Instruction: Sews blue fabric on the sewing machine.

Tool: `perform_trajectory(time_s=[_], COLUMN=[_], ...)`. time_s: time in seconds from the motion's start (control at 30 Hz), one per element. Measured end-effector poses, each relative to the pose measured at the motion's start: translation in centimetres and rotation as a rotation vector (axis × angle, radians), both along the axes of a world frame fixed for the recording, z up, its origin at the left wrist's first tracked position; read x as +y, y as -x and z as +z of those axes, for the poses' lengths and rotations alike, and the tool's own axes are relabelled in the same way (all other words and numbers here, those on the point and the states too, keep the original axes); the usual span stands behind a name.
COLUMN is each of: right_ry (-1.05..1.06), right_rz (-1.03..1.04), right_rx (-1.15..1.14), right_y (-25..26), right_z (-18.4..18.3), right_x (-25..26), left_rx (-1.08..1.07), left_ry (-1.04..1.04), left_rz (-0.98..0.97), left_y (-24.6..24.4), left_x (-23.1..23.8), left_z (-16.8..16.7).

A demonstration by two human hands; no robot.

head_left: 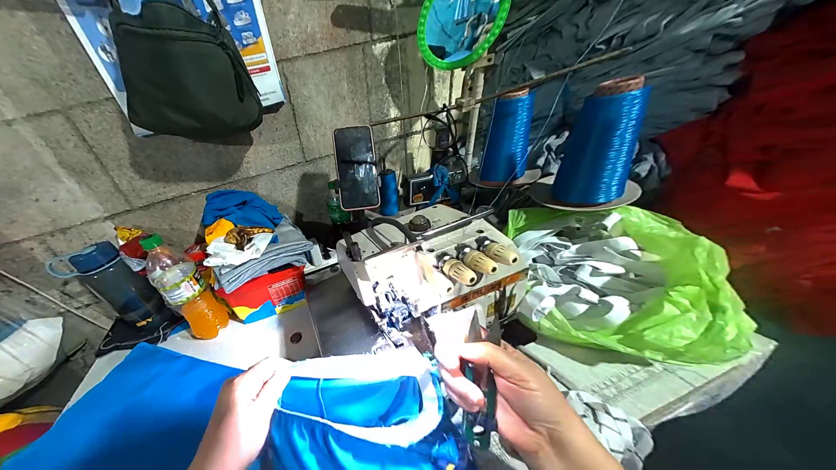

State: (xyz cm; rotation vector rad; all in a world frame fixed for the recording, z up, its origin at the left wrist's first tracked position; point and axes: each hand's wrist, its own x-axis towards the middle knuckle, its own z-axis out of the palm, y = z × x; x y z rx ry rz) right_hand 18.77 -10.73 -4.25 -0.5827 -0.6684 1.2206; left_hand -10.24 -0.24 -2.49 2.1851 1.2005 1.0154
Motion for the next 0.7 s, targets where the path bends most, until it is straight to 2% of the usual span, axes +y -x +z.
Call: perform_trajectory(time_s=[0.07, 0.2, 0.33, 0.47, 0.53, 0.57, 0.63, 0.7], right_ry=[-0.022, -0.033, -0.075, -0.074, -0.072, 0.005, 0.25, 0.384], right_rz=[-0.044, -0.09, -0.154, -0.483, -0.644, -0.703, -0.739, -0.641], right_rx=[-0.072, -0.067, -0.038, -0.105, -0.034, -0.064, -0.303, -0.655], right_y=[-1.5, -3.1, -3.9, -13.1, -16.8, -16.9, -14.9, -12.6], right_z=[-0.5, -0.7, -0.3, -2.0, -2.9, -2.4, -0.9, -0.6], right_x=[-0.5, -0.8, -1.1, -5.4, -8.3, -9.5, -10.6, -10.1], left_rx=[0.025, 0.089, 0.084, 0.084, 0.026, -0.013, -0.11, -0.176], left_ry=[-0.022, 0.057, 0.071, 0.05, 0.044, 0.018, -0.033, -0.037], left_rz=[0.084, -0.017, 0.058, 0.138, 0.057, -0.007, -0.101, -0.156], left_y=[1.3, 1.8, 1.7, 4.2, 3.9, 3.1, 1.1, -0.3], left_x=[0.3, 0.1, 0.8, 0.9, 0.4, 0.0, -0.3, -0.3], left_z=[-0.5, 0.0, -0.2, 0.2, 1.1, 1.3, 1.5, 2.0])
